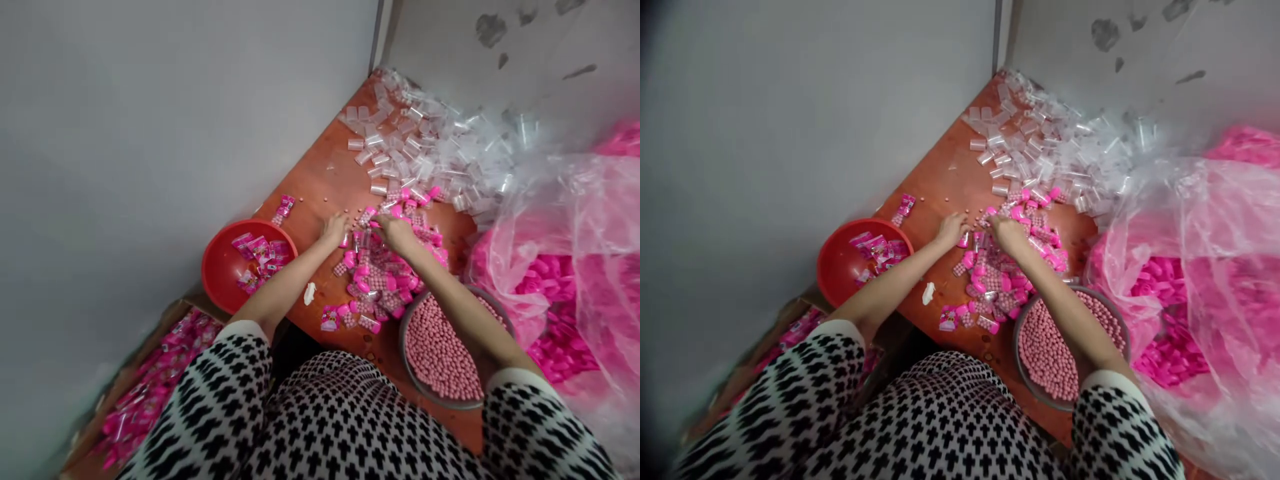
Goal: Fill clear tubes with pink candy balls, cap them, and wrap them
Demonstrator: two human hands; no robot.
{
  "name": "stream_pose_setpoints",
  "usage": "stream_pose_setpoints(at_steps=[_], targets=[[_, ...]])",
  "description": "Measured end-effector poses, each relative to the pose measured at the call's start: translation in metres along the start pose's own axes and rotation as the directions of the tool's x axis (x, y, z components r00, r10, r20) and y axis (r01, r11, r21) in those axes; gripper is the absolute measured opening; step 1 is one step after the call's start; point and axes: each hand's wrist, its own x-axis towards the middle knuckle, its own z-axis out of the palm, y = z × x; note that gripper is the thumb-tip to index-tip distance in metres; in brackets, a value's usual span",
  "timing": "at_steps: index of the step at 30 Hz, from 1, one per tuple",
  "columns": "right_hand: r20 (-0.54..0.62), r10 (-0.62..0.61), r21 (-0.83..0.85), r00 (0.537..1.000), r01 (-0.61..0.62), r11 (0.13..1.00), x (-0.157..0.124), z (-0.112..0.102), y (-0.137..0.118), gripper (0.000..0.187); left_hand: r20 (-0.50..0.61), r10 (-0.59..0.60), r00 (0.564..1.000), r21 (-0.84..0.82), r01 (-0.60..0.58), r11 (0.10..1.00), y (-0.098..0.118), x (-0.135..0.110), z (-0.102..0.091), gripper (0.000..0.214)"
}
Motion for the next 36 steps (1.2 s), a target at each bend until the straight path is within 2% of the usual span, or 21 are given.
stream_pose_setpoints(at_steps=[4, 8, 13, 18, 21, 24, 26, 29, 32, 34, 36], targets=[[0.099, 0.03, -0.106, 0.995, -0.02, 0.994, 0.074, 0.018, -0.001, 0.035, 0.074, 0.12, 0.99, 0.134, -0.129, 0.983, 0.011, 0.012, 0.011, 0.031], [0.195, -0.052, -0.194, 0.979, 0.09, 0.977, 0.111, 0.037, 0.007, 0.034, 0.142, 0.156, 0.978, 0.154, -0.177, 0.972, 0.01, 0.021, 0.015, 0.032], [0.278, -0.162, -0.187, 0.947, 0.219, 0.958, 0.127, 0.045, 0.01, 0.03, 0.18, 0.114, 0.977, 0.107, -0.135, 0.985, 0.008, 0.033, 0.018, 0.035], [0.358, -0.402, -0.157, 0.842, 0.479, 0.863, 0.131, 0.043, 0.017, 0.03, 0.201, 0.096, 0.975, 0.164, -0.13, 0.978, 0.01, 0.035, 0.014, 0.034], [0.358, -0.442, -0.149, 0.822, 0.518, 0.843, 0.132, 0.046, 0.02, 0.03, 0.199, 0.093, 0.975, 0.164, -0.127, 0.978, 0.01, 0.034, 0.011, 0.031], [0.32, -0.407, -0.114, 0.855, 0.462, 0.88, 0.135, 0.05, 0.023, 0.03, 0.182, 0.087, 0.979, 0.113, -0.109, 0.988, 0.012, 0.035, 0.013, 0.028], [0.26, -0.34, -0.043, 0.904, 0.362, 0.931, 0.136, 0.05, 0.028, 0.029, 0.154, 0.069, 0.986, 0.106, -0.086, 0.991, 0.013, 0.036, 0.015, 0.028], [0.062, -0.171, 0.195, 0.983, 0.156, 0.968, 0.131, 0.044, 0.041, 0.025, 0.128, 0.063, 0.99, 0.101, -0.077, 0.992, 0.016, 0.038, 0.017, 0.029], [-0.09, 0.029, 0.518, 0.996, 0.021, 0.855, 0.115, 0.035, 0.056, 0.022, 0.131, 0.093, 0.987, 0.05, -0.1, 0.994, 0.017, 0.039, 0.016, 0.028], [-0.082, 0.103, 0.682, 0.991, -0.02, 0.731, 0.1, 0.031, 0.063, 0.021, 0.132, 0.112, 0.985, 0.03, -0.117, 0.993, 0.018, 0.041, 0.015, 0.029], [-0.043, 0.132, 0.778, 0.99, -0.05, 0.626, 0.086, 0.028, 0.066, 0.022, 0.14, 0.131, 0.981, 0.046, -0.139, 0.989, 0.019, 0.043, 0.015, 0.031]])
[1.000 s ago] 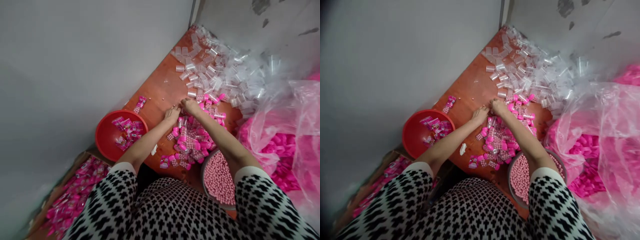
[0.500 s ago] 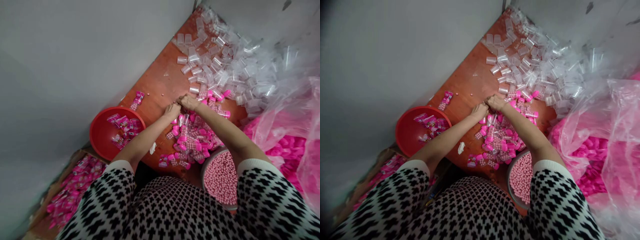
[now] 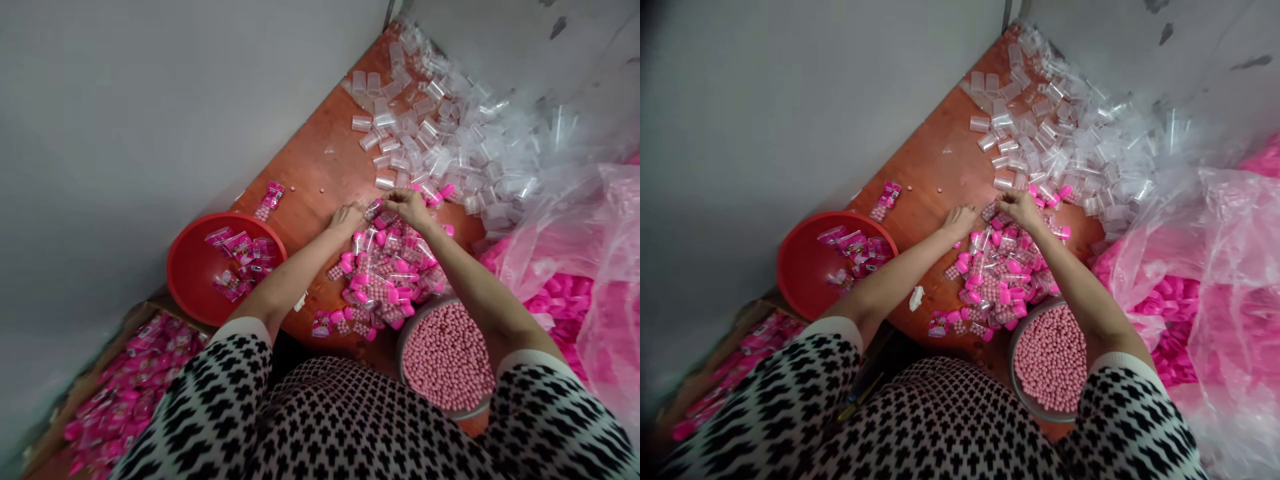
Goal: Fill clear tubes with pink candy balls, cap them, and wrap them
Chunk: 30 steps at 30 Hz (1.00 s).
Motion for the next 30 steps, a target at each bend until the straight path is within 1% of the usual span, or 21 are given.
stream_pose_setpoints(at_steps=[3, 5, 7, 8, 9, 10, 11, 13, 14, 15, 16, 17, 18, 19, 20, 21, 22, 23, 25, 27, 30], targets=[[-0.025, 0.048, 0.098, 0.999, -0.045, 0.994, -0.015, -0.001, -0.003, 0.025, 0.007, 0.024, 1.0, 0.038, -0.024, 0.999, -0.003, 0.006, 0.003, 0.031], [-0.059, 0.074, 0.171, 0.996, -0.063, 0.983, -0.022, 0.0, -0.009, 0.024, -0.028, 0.008, 1.0, 0.013, -0.007, 1.0, -0.009, 0.009, 0.006, 0.028], [-0.078, 0.112, 0.291, 0.991, -0.085, 0.953, -0.026, 0.001, -0.016, 0.021, -0.103, -0.03, 0.994, -0.098, 0.02, 0.995, -0.018, 0.012, 0.008, 0.022], [-0.072, 0.133, 0.349, 0.988, -0.1, 0.932, -0.028, 0.0, -0.02, 0.02, -0.146, -0.063, 0.987, -0.201, 0.033, 0.979, -0.022, 0.013, 0.008, 0.019], [-0.062, 0.15, 0.394, 0.987, -0.114, 0.912, -0.03, 0.0, -0.023, 0.02, -0.185, -0.104, 0.977, -0.338, 0.037, 0.941, -0.025, 0.014, 0.008, 0.017], [-0.044, 0.159, 0.422, 0.986, -0.126, 0.898, -0.031, -0.001, -0.025, 0.021, -0.212, -0.153, 0.965, -0.497, 0.028, 0.867, -0.027, 0.013, 0.006, 0.015], [-0.021, 0.158, 0.429, 0.987, -0.133, 0.893, -0.031, -0.001, -0.026, 0.022, -0.222, -0.204, 0.953, -0.658, 0.008, 0.753, -0.028, 0.012, 0.004, 0.015], [0.016, 0.144, 0.37, 0.989, -0.14, 0.918, -0.03, 0.0, -0.026, 0.025, -0.203, -0.288, 0.936, -0.899, -0.061, 0.433, -0.025, 0.006, -0.003, 0.015], [0.032, 0.138, 0.288, 0.99, -0.141, 0.947, -0.028, 0.002, -0.025, 0.026, -0.178, -0.31, 0.934, -0.958, -0.093, 0.27, -0.021, 0.001, -0.008, 0.017], [0.053, 0.131, 0.158, 0.99, -0.138, 0.978, -0.025, 0.005, -0.023, 0.027, -0.146, -0.317, 0.937, -0.986, -0.11, 0.127, -0.017, -0.005, -0.012, 0.018], [0.08, 0.126, -0.016, 0.989, -0.126, 0.992, -0.023, 0.009, -0.022, 0.028, -0.11, -0.311, 0.944, -0.994, -0.113, 0.009, -0.012, -0.011, -0.016, 0.019], [0.107, 0.125, -0.22, 0.986, -0.099, 0.97, -0.02, 0.013, -0.021, 0.028, -0.074, -0.294, 0.953, -0.991, -0.102, -0.084, -0.008, -0.019, -0.019, 0.02], [0.133, 0.129, -0.424, 0.983, -0.062, 0.904, -0.018, 0.018, -0.02, 0.028, -0.039, -0.267, 0.963, -0.985, -0.082, -0.154, -0.005, -0.026, -0.021, 0.02], [0.154, 0.139, -0.596, 0.978, -0.02, 0.803, -0.016, 0.022, -0.02, 0.029, -0.01, -0.237, 0.971, -0.977, -0.061, -0.206, -0.002, -0.034, -0.023, 0.021], [0.169, 0.15, -0.722, 0.974, 0.019, 0.691, -0.015, 0.026, -0.02, 0.029, 0.009, -0.214, 0.977, -0.969, -0.044, -0.243, -0.001, -0.041, -0.024, 0.021], [0.176, 0.161, -0.806, 0.971, 0.048, 0.59, -0.014, 0.03, -0.02, 0.031, 0.027, -0.203, 0.979, -0.964, -0.028, -0.263, -0.001, -0.048, -0.024, 0.022], [0.184, 0.172, -0.856, 0.968, 0.072, 0.512, -0.014, 0.033, -0.021, 0.032, 0.045, -0.205, 0.978, -0.963, -0.012, -0.27, -0.002, -0.054, -0.023, 0.023], [0.196, 0.181, -0.883, 0.964, 0.094, 0.459, -0.014, 0.035, -0.021, 0.033, 0.064, -0.218, 0.974, -0.964, 0.004, -0.266, -0.004, -0.06, -0.022, 0.024], [0.23, 0.192, -0.904, 0.954, 0.137, 0.404, -0.014, 0.039, -0.022, 0.032, 0.097, -0.247, 0.964, -0.968, 0.034, -0.249, -0.007, -0.069, -0.017, 0.025], [0.259, 0.194, -0.908, 0.946, 0.17, 0.382, -0.014, 0.042, -0.023, 0.03, 0.114, -0.246, 0.962, -0.97, 0.055, -0.237, -0.009, -0.077, -0.012, 0.026], [0.285, 0.196, -0.894, 0.938, 0.186, 0.409, -0.013, 0.047, -0.025, 0.028, 0.114, -0.221, 0.968, -0.976, 0.068, -0.205, -0.012, -0.088, -0.001, 0.025]])
